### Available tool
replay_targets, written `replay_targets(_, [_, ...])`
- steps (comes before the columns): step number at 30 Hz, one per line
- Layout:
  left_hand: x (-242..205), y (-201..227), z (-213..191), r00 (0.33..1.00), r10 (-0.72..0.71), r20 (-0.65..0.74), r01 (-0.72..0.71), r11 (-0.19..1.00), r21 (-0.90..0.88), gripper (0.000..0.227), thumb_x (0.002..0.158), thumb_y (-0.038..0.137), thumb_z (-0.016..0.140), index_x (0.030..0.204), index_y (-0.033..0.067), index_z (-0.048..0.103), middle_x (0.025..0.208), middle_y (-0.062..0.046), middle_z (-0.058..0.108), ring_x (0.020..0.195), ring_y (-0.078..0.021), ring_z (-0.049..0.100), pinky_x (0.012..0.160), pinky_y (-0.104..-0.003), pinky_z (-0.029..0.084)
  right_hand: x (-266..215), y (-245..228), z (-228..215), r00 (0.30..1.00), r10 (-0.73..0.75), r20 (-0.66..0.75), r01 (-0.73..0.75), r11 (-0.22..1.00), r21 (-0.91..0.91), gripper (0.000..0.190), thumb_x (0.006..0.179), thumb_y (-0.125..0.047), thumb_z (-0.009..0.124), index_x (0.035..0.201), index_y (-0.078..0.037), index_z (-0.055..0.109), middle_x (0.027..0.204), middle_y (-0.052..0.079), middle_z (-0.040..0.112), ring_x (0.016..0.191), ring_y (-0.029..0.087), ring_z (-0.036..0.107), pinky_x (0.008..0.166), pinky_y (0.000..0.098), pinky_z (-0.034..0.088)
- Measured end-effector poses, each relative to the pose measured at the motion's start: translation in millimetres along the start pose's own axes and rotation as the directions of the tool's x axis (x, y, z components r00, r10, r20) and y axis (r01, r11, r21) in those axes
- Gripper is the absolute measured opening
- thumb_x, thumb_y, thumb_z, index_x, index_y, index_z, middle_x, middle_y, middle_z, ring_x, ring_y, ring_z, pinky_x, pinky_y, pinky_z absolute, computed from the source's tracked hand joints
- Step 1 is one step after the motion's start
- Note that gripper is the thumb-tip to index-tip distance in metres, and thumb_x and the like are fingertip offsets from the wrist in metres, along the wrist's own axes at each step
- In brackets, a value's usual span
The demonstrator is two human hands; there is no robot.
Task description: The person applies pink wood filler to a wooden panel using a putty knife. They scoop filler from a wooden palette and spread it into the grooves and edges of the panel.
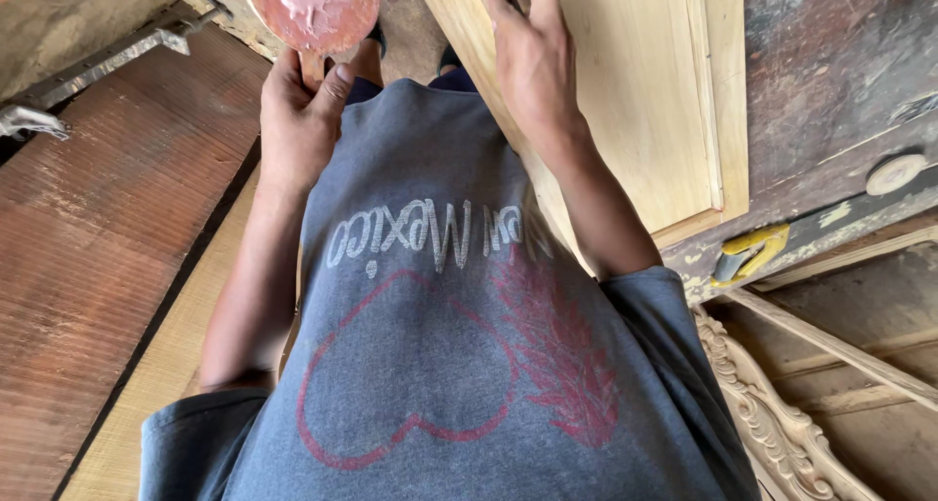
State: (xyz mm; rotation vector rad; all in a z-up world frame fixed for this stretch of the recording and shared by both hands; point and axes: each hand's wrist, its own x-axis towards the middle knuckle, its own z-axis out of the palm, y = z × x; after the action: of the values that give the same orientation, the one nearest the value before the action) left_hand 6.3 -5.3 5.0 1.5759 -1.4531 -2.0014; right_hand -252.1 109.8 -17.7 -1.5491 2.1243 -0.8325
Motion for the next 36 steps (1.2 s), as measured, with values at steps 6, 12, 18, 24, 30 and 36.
replay_targets(6, [-4, -6, -7, 0.999, -0.003, -0.043, 0.001, 0.999, -0.039, 0.032, 0.112, 0.021, 0.071, 0.13, -0.001, 0.056, 0.081, 0.003, 0.059, 0.06, -0.0044, 0.05, 0.054, -0.022, 0.042, 3, 1, -33, 0.994, 0.022, 0.106, -0.014, 0.997, -0.077, 0.03, 0.098, 0.009, 0.064, 0.126, 0.001, 0.073, 0.12, 0.015, 0.062, 0.103, 0.032, 0.068, 0.088, 0.0424, 0.055])
replay_targets(12, [-1, -5, -4, 1.0, 0.012, -0.017, -0.013, 1.0, -0.02, 0.032, 0.11, 0.021, 0.069, 0.131, 0.0006, 0.056, 0.078, 0.004, 0.058, 0.059, -0.0037, 0.05, 0.052, -0.021, 0.042, 29, 14, -35, 0.988, -0.028, 0.152, 0.038, 0.997, -0.065, 0.042, 0.093, 0.011, 0.061, 0.131, -0.002, 0.072, 0.12, 0.021, 0.066, 0.104, 0.04, 0.066, 0.086, 0.0487, 0.054])
replay_targets(18, [-5, -1, -5, 0.999, -0.006, -0.034, 0.005, 1.0, -0.017, 0.032, 0.11, 0.021, 0.07, 0.13, 0.0, 0.055, 0.08, 0.003, 0.059, 0.059, -0.0041, 0.051, 0.052, -0.021, 0.043, 36, 19, -25, 0.987, -0.006, 0.16, 0.022, 0.995, -0.098, 0.03, 0.1, 0.002, 0.066, 0.126, -0.009, 0.075, 0.104, 0.02, 0.071, 0.095, 0.041, 0.069, 0.082, 0.0501, 0.055])
replay_targets(24, [-7, 0, -4, 1.0, -0.004, -0.028, 0.005, 1.0, 0.025, 0.036, 0.109, 0.024, 0.07, 0.131, -0.0005, 0.055, 0.081, 0.002, 0.061, 0.059, -0.0046, 0.053, 0.051, -0.021, 0.045, 31, 25, -32, 0.974, -0.052, 0.219, 0.081, 0.988, -0.128, 0.037, 0.101, 0.01, 0.055, 0.128, -0.003, 0.076, 0.108, 0.016, 0.072, 0.096, 0.032, 0.072, 0.088, 0.0452, 0.059])
replay_targets(30, [-1, 0, -2, 1.0, -0.011, 0.0, 0.011, 0.998, 0.054, 0.033, 0.111, 0.023, 0.069, 0.13, -0.0005, 0.055, 0.08, 0.001, 0.059, 0.059, -0.005, 0.052, 0.052, -0.022, 0.044, -9, 25, -67, 0.921, 0.007, 0.39, 0.089, 0.97, -0.227, 0.027, 0.102, 0.006, 0.06, 0.119, -0.002, 0.079, 0.117, 0.013, 0.069, 0.091, 0.03, 0.07, 0.082, 0.0443, 0.059])
replay_targets(36, [2, 4, 0, 1.0, -0.031, 0.003, 0.031, 0.999, 0.043, 0.035, 0.109, 0.023, 0.069, 0.13, -0.0004, 0.054, 0.079, 0.003, 0.061, 0.058, -0.0039, 0.052, 0.051, -0.021, 0.044, -5, 32, -105, 0.779, 0.286, 0.558, -0.202, 0.957, -0.209, 0.025, 0.107, 0.004, 0.057, 0.118, -0.005, 0.077, 0.11, 0.014, 0.071, 0.075, 0.028, 0.068, 0.064, 0.0412, 0.056])
